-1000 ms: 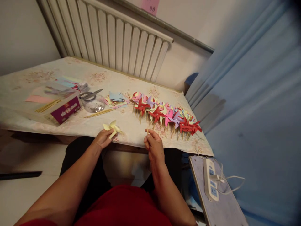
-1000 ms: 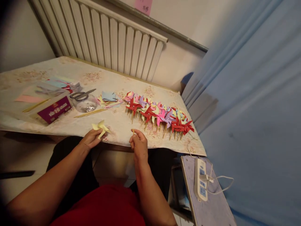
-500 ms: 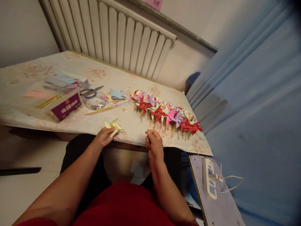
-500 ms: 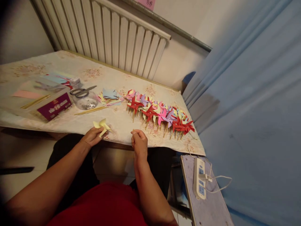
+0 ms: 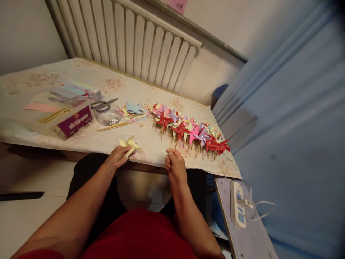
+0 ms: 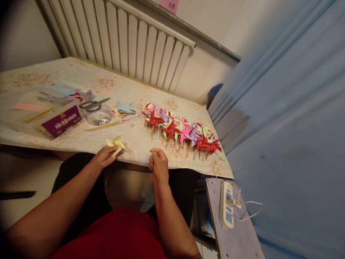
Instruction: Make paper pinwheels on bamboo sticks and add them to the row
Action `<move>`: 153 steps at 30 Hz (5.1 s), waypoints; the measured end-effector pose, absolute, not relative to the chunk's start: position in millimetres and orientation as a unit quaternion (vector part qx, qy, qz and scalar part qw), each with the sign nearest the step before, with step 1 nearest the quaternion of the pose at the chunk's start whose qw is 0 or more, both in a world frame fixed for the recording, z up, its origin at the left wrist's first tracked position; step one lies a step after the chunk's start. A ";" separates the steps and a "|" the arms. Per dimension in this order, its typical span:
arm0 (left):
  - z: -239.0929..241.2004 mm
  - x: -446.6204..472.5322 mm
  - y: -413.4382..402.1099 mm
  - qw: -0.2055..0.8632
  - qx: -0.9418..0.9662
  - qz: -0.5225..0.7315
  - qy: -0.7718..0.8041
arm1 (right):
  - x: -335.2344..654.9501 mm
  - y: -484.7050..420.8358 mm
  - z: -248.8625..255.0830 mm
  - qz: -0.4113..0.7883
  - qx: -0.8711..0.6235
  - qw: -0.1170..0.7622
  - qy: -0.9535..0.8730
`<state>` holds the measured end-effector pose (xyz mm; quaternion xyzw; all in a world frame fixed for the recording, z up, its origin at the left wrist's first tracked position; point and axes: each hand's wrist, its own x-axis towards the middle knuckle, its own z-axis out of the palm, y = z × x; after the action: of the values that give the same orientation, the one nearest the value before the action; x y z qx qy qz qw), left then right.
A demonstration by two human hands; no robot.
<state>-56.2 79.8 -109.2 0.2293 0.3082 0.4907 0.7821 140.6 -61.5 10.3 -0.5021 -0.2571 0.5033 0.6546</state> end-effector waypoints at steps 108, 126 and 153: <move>-113.8 -56.0 81.8 0.784 0.231 0.491 0.301 | 139.3 -65.7 9.9 0.518 -0.491 0.642 -0.280; -113.3 -55.4 81.3 0.778 0.236 0.493 0.308 | 140.5 -65.9 4.5 0.509 -0.502 0.637 -0.287; -115.1 -55.8 82.0 0.779 0.235 0.495 0.305 | 143.8 -64.3 -1.1 0.510 -0.512 0.631 -0.281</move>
<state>-55.8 82.0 -115.1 0.2348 0.3049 0.4950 0.7791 143.8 -64.3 -1.1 -0.5124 -0.2809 0.5099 0.6313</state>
